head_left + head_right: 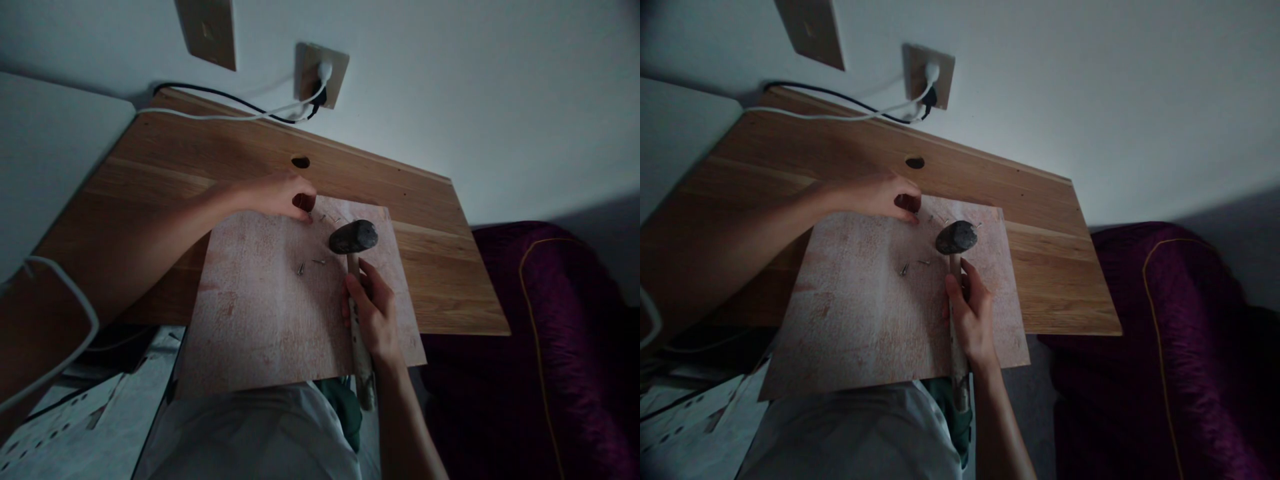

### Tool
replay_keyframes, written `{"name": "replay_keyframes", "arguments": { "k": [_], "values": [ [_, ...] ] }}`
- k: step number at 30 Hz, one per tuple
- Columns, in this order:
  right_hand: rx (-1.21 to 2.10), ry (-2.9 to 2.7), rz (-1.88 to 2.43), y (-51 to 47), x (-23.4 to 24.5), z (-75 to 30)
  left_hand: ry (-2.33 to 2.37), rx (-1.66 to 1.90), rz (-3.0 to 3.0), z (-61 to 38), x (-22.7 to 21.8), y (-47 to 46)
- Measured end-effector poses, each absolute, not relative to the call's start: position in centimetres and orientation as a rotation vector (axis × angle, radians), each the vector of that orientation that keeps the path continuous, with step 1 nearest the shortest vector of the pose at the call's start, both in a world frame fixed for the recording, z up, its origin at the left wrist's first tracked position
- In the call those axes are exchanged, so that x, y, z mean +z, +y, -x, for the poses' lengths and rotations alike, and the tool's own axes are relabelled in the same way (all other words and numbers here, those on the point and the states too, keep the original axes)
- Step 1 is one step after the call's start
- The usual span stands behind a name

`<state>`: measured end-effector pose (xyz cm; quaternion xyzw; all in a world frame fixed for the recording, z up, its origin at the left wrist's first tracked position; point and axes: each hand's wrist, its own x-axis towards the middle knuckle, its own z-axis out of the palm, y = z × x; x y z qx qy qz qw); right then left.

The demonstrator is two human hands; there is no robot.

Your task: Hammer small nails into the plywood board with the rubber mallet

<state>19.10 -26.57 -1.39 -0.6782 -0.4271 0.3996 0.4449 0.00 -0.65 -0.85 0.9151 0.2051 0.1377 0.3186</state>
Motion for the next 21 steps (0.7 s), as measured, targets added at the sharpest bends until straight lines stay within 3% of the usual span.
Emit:
{"name": "replay_keyframes", "arguments": {
  "k": [15, 21],
  "values": [
    [1.011, -1.040, 1.696, -26.5, -1.3, -19.1, 0.451, 0.378, -2.371, 0.2, -1.4, -0.2],
    [1.163, -1.108, 1.790, -25.9, 0.2, -19.9, 0.414, 0.325, -2.372, 0.1, -0.9, -0.3]
  ]
}}
